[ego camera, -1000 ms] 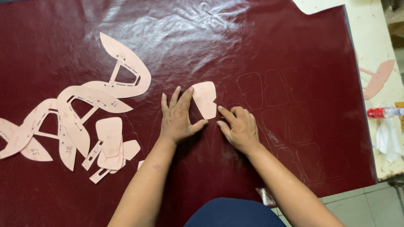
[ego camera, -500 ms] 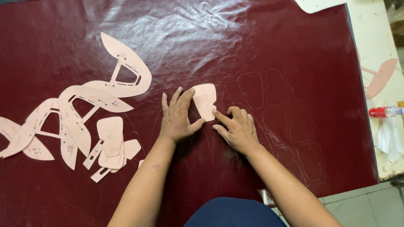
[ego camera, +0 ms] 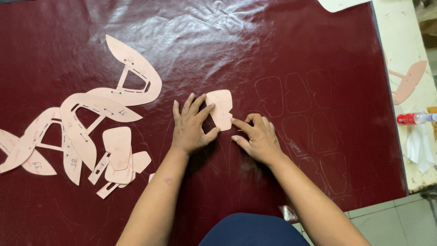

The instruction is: The person places pink paper templates onto a large maroon sheet and traces their outlines with a pencil. The person moves the templates to different positions and continues tracing multiple shapes.

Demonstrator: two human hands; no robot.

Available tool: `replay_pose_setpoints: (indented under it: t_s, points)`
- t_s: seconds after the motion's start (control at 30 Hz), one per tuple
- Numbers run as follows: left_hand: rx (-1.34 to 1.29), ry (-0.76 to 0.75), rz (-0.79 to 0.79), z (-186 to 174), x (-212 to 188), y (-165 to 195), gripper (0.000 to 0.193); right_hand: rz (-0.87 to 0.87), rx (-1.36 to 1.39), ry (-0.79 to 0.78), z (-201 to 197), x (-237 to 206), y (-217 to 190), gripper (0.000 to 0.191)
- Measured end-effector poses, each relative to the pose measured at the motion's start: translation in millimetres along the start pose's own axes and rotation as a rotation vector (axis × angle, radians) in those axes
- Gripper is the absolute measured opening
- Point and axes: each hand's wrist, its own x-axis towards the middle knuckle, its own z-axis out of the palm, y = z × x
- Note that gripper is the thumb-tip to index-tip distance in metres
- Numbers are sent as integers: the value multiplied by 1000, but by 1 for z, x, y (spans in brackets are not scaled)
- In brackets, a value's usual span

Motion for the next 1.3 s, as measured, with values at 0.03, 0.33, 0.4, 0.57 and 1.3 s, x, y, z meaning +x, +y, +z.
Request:
replay_pose_setpoints:
  t_s: [0.03,0.33,0.4,0.57,1.3]
  points:
    - [-6,5,1,1,0,0,67,-9,-16,5,0,0,-1,49]
    - [-52,59,-8,11,-4,-13,50,-16,-44,11,4,4,-5,50]
    - [-51,64,-13,12,-4,-15,52,-23,-47,21,4,4,-5,49]
    - [-118,58,-23,6,-4,-13,65,-14,-39,15,5,3,-5,49]
    - [-26,13,-13,0,0,-9,69,20,-57,-28,5,5,-6,55]
